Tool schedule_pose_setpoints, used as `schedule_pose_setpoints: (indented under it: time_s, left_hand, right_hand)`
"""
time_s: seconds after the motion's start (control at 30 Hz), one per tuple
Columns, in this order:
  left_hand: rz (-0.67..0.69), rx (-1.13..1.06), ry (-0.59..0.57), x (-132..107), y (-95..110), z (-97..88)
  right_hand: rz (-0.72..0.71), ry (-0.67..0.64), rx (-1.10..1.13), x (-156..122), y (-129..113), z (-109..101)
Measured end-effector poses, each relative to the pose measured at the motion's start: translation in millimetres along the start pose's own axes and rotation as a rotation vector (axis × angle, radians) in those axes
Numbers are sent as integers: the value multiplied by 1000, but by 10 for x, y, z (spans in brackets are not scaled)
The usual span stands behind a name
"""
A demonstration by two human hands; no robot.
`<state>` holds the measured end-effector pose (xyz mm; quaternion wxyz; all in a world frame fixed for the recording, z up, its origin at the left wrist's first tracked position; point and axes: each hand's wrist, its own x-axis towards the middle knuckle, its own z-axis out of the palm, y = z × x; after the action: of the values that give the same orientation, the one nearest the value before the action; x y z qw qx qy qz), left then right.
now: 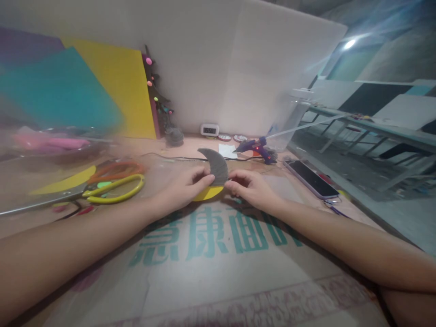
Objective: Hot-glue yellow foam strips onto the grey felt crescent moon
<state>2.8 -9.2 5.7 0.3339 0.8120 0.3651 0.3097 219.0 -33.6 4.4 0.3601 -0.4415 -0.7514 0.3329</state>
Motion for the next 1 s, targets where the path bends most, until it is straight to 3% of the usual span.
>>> schedule_pose_setpoints:
  time_s: [0.2,0.47,0.73,1.0]
  left_hand:
    - [26,1,-23,5,-15,-6]
    - [-93,-68,-52,-20,-9,25]
    - [-15,-94,-64,-11,-60,28]
    - [-32,-96,-79,-20,-27,20]
  right_hand:
    - [43,3,56,4,-25,-5]
    - [71,60,182,27,52,-10]
    - [81,11,233,28,29,-20]
    - [97,43,241,24,24,-11]
